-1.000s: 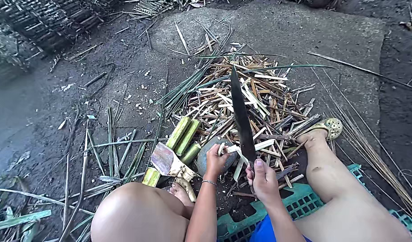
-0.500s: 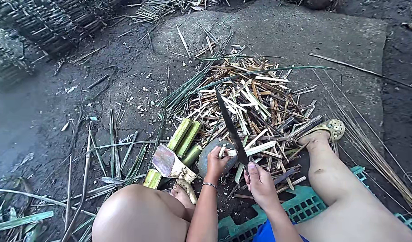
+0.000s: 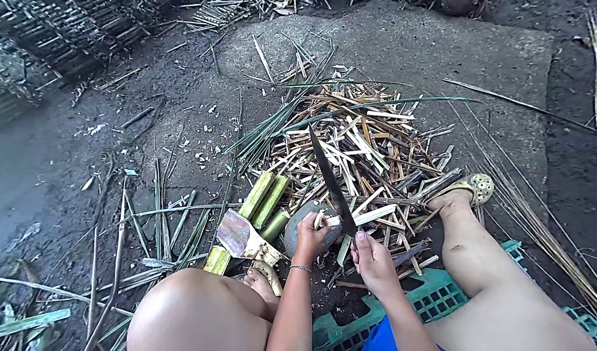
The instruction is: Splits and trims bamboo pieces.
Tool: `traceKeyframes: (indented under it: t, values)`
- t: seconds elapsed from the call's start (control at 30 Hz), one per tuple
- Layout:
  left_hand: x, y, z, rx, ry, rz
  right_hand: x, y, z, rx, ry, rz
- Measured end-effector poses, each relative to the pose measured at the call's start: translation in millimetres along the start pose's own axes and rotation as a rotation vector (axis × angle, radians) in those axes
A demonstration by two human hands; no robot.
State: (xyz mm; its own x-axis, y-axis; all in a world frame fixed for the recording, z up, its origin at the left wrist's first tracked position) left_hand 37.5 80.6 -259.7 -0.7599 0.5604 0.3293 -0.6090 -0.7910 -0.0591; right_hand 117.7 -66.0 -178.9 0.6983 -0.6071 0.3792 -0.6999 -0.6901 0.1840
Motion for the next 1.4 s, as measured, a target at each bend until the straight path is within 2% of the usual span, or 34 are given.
traceKeyframes:
  t: [0.23, 0.37, 0.53, 0.7, 0.8, 0.87, 0.93, 1.07, 1.17, 1.3, 1.37, 1.4]
  values:
    - [3.3, 7.0, 17.0, -0.082, -0.017, 0.011, 10.4, 11.2, -15.9, -0.007, 0.027, -0.016]
    - [-1.1, 5.9, 8.1, 0.046, -0.022, -0.044, 6.7, 1.3, -9.4, -0.078, 0.046, -0.04]
    - [9.9, -0.4, 28.2, -0.063, -0.018, 0.065, 16.9, 1.0, -27.8, -0.044, 0.03, -0.008]
    - [2.1, -3.1, 0.4, 0.241, -0.027, -0.042, -0.4, -21.0, -5.5, -0.18, -0.012, -0.095]
    - [8.8, -2.8, 5.1, 0.235, 0.078, -0.077, 13.6, -13.0, -19.8, -0.129, -0.042, -0.057]
    - [17.0, -1.1, 2.3, 0.279, 0.247, -0.011, 28.3, -2.6, -34.8, -0.044, -0.03, 0.03]
    - [24.8, 1.0, -5.8, 0.348, 0.368, 0.098, 33.1, 0.5, -37.0, -0.042, 0.021, 0.064]
    - [31.9, -9.5, 3.4, 0.379, 0.404, 0.166, -3.4, -26.2, 0.6, -0.209, 0.132, -0.108]
    - [36.7, -12.0, 18.4, 0.325, 0.476, 0.209, -8.3, -35.8, -6.7, -0.195, 0.172, -0.179]
    - [51.5, -8.2, 28.3, 0.238, 0.586, 0.324, 10.4, -15.9, -36.4, 0.037, 0.046, 0.009]
    - [54.3, -6.9, 25.3, 0.247, 0.579, 0.348, 4.5, -13.2, -22.3, 0.037, 0.013, 0.068]
    - [54.8, -7.5, 24.6, 0.252, 0.561, 0.341, -4.8, -16.6, -5.6, -0.022, 0.041, 0.048]
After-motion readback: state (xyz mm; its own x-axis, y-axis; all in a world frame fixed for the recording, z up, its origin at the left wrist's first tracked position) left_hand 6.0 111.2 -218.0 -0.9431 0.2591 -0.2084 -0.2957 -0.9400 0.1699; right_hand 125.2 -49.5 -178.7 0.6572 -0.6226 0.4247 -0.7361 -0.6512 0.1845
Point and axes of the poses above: each hand's wrist, its own y-axis away from the middle knuckle, its own x-axis out of the back of the hand, z = x × y, the point moved 6 cm from there along -y, towards the middle knuckle, and after that the axes turned 5 degrees about -y, right-handed, at the moved point
